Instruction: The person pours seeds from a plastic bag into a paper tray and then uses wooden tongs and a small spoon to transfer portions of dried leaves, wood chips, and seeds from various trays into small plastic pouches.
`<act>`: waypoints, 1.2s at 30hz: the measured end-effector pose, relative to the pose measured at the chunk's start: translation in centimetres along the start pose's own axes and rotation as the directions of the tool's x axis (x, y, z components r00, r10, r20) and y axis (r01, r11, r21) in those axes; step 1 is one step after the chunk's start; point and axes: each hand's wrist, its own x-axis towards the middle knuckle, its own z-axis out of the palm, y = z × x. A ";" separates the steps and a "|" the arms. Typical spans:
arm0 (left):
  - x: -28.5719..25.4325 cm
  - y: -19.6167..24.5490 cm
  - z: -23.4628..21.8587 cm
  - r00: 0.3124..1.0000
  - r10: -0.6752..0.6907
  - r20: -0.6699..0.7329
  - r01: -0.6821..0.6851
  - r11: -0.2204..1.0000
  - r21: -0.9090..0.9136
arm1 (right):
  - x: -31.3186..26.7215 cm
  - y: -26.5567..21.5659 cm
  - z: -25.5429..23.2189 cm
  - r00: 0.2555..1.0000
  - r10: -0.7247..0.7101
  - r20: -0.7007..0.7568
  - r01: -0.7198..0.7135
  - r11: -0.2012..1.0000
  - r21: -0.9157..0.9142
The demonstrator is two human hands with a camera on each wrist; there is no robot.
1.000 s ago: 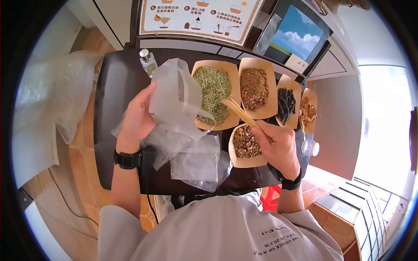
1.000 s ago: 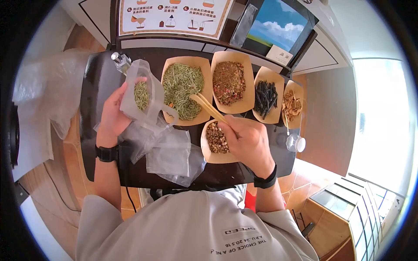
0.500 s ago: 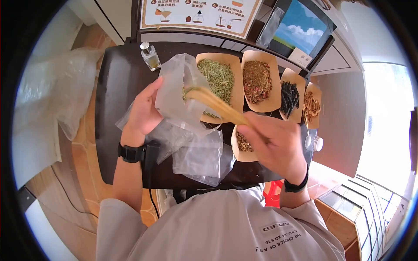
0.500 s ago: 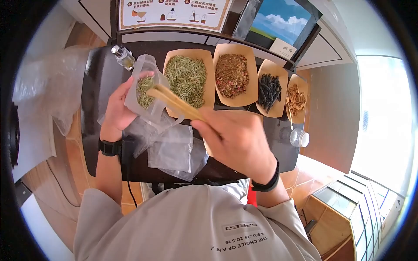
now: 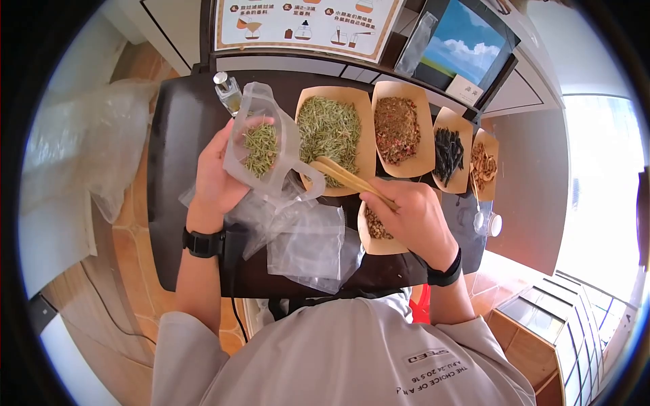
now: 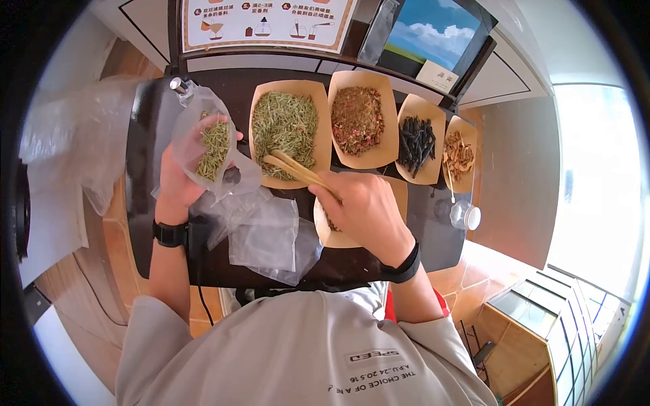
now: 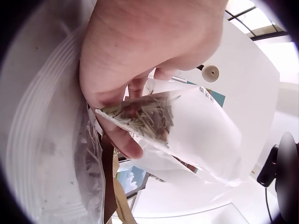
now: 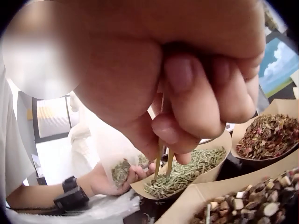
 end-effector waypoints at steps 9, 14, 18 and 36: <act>-0.1 -0.2 0.3 0.998 -0.056 0.001 0.056 0.997 0.055 | -1.9 0.2 -3.0 0.959 0.278 -0.057 -0.277 0.960 0.033; -0.2 -0.2 0.4 0.988 -0.156 -0.006 0.156 0.984 0.087 | -2.0 0.9 -1.3 0.978 0.207 -0.016 -0.206 0.978 0.036; -0.2 -0.2 0.1 0.979 -0.187 0.080 0.178 0.978 0.109 | -1.3 -0.1 0.0 0.980 0.193 -0.043 -0.190 0.980 0.063; -0.4 0.1 0.5 0.991 -0.085 0.105 0.071 0.990 0.124 | -1.3 0.1 0.4 0.975 0.172 -0.140 -0.156 0.981 0.116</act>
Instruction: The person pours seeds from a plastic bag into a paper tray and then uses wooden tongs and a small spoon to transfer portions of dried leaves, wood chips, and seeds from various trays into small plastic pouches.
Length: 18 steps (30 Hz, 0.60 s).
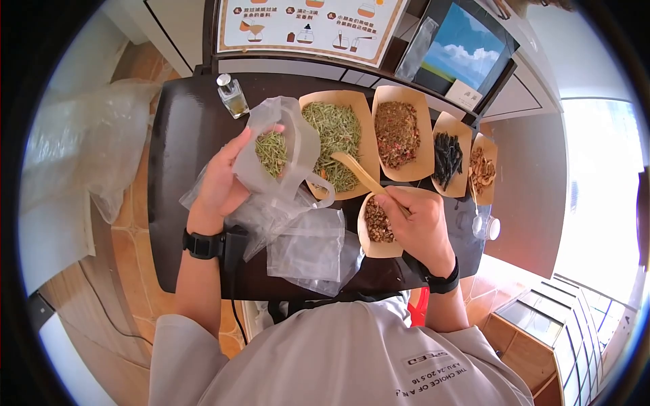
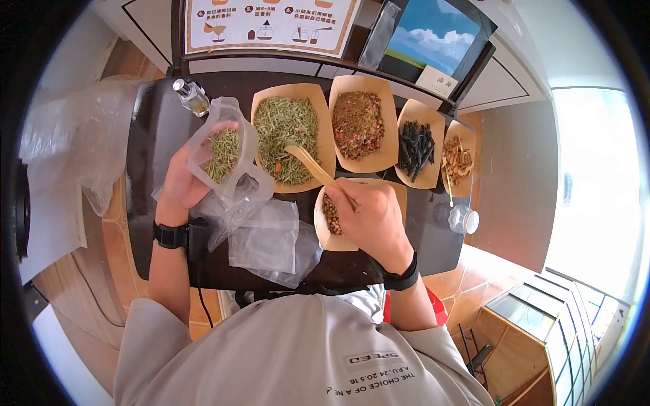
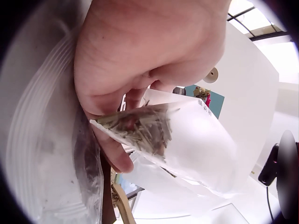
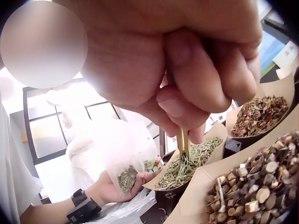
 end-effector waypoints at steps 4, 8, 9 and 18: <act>0.2 -0.2 0.2 0.994 -0.037 -0.101 0.038 0.999 0.014 | 0.0 -0.4 -1.7 0.998 0.057 -0.034 -0.056 0.998 0.034; 0.4 -0.6 -0.4 0.976 -0.083 -0.201 0.080 0.997 -0.024 | 0.0 -1.9 -3.5 0.993 0.082 -0.091 -0.072 0.991 0.113; 0.4 -0.6 -0.4 0.976 -0.080 -0.201 0.077 0.997 -0.023 | 0.0 -2.8 -4.0 0.994 0.080 -0.077 -0.072 0.992 0.101; 0.4 -0.4 0.0 0.988 -0.064 -0.143 0.051 0.995 -0.088 | 1.0 -5.7 -1.7 0.974 -0.200 -0.110 0.202 0.979 0.009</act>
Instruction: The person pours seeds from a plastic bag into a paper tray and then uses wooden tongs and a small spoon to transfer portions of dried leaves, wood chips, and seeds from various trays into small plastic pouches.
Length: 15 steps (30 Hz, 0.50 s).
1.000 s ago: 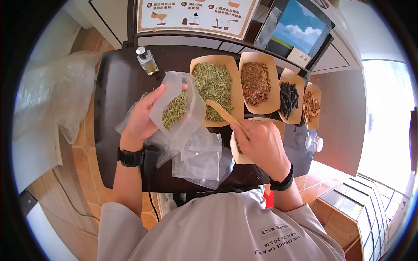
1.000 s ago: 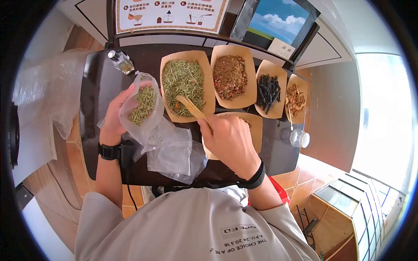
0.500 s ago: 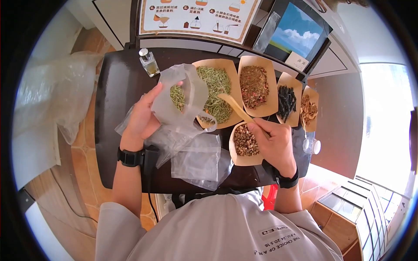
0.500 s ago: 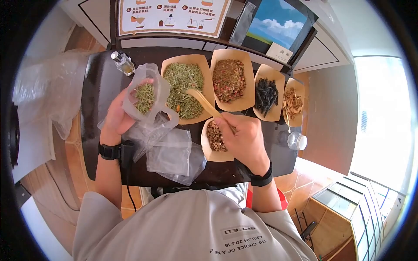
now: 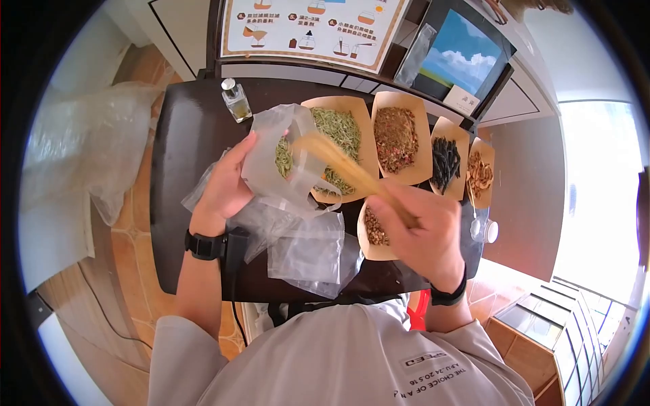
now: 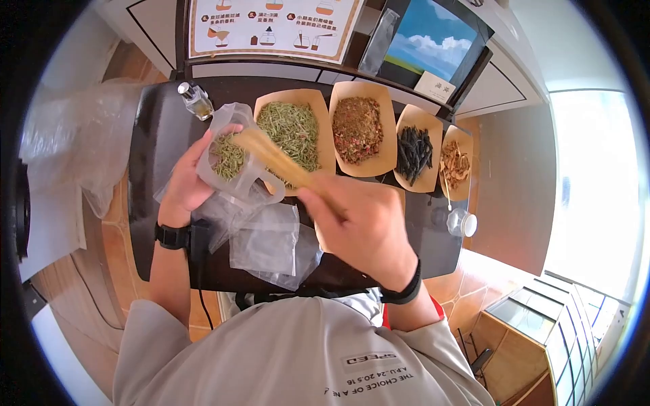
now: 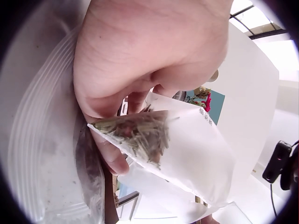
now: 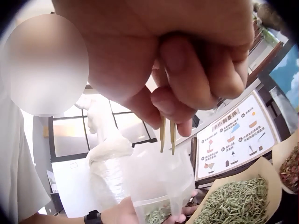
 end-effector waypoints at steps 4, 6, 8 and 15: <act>-0.4 0.4 1.1 0.995 0.084 -0.046 -0.082 0.995 0.048 | -0.7 2.1 -1.3 0.990 0.136 -0.022 -0.136 0.990 -0.031; -0.4 0.4 0.8 0.986 0.130 -0.101 -0.126 0.991 0.044 | -1.1 2.5 -1.9 0.969 0.204 0.140 -0.184 0.973 -0.142; -0.1 0.3 -0.6 0.987 0.159 0.037 -0.161 0.985 0.065 | -1.8 3.4 -0.7 0.977 0.057 0.203 -0.017 0.981 -0.194; -0.1 0.4 -1.2 0.987 0.140 0.077 -0.138 0.990 -0.022 | -2.4 3.6 2.0 0.973 0.074 0.221 -0.006 0.956 -0.292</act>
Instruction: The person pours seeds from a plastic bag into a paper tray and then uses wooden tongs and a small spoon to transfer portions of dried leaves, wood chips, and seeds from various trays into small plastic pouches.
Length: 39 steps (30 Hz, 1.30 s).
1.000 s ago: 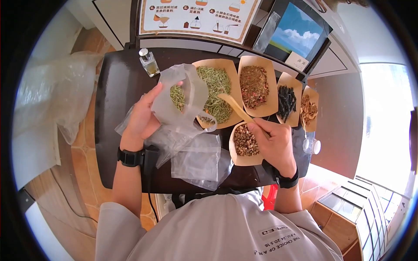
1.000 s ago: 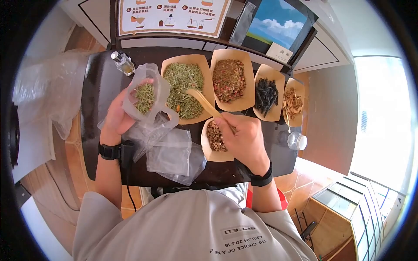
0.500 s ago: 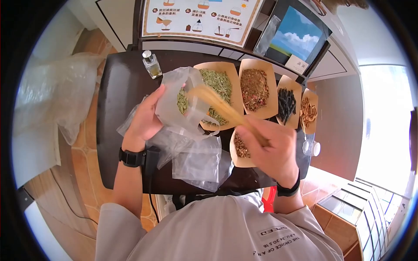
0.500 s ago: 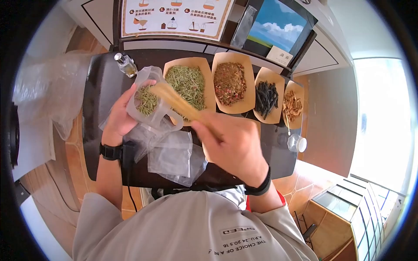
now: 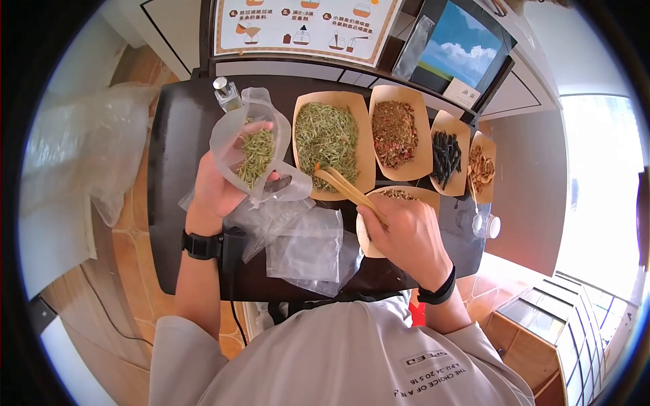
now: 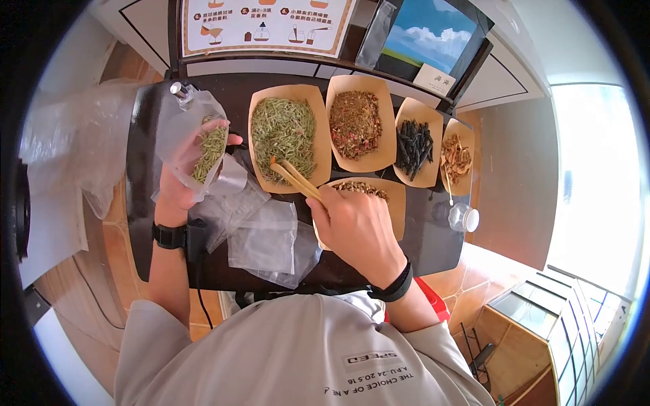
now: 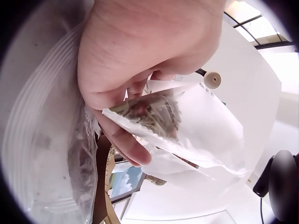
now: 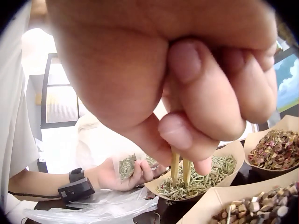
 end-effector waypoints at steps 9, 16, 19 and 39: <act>-0.4 0.0 1.8 0.994 0.056 -0.096 -0.036 0.979 0.201 | 0.0 0.2 -1.1 0.994 0.070 -0.088 -0.073 0.997 -0.029; -0.3 0.0 1.3 0.995 0.003 -0.098 0.008 0.994 0.113 | 0.6 -0.9 0.3 0.999 -0.031 -0.039 0.026 0.993 -0.112; -0.2 0.2 1.6 0.995 -0.022 -0.092 0.029 0.997 0.068 | 0.7 -0.6 0.1 0.998 -0.046 -0.037 0.042 0.993 -0.108; 0.0 -0.2 0.5 0.999 -0.028 -0.044 0.030 0.999 0.037 | -1.0 2.8 -2.0 0.993 0.085 -0.083 -0.078 0.993 0.086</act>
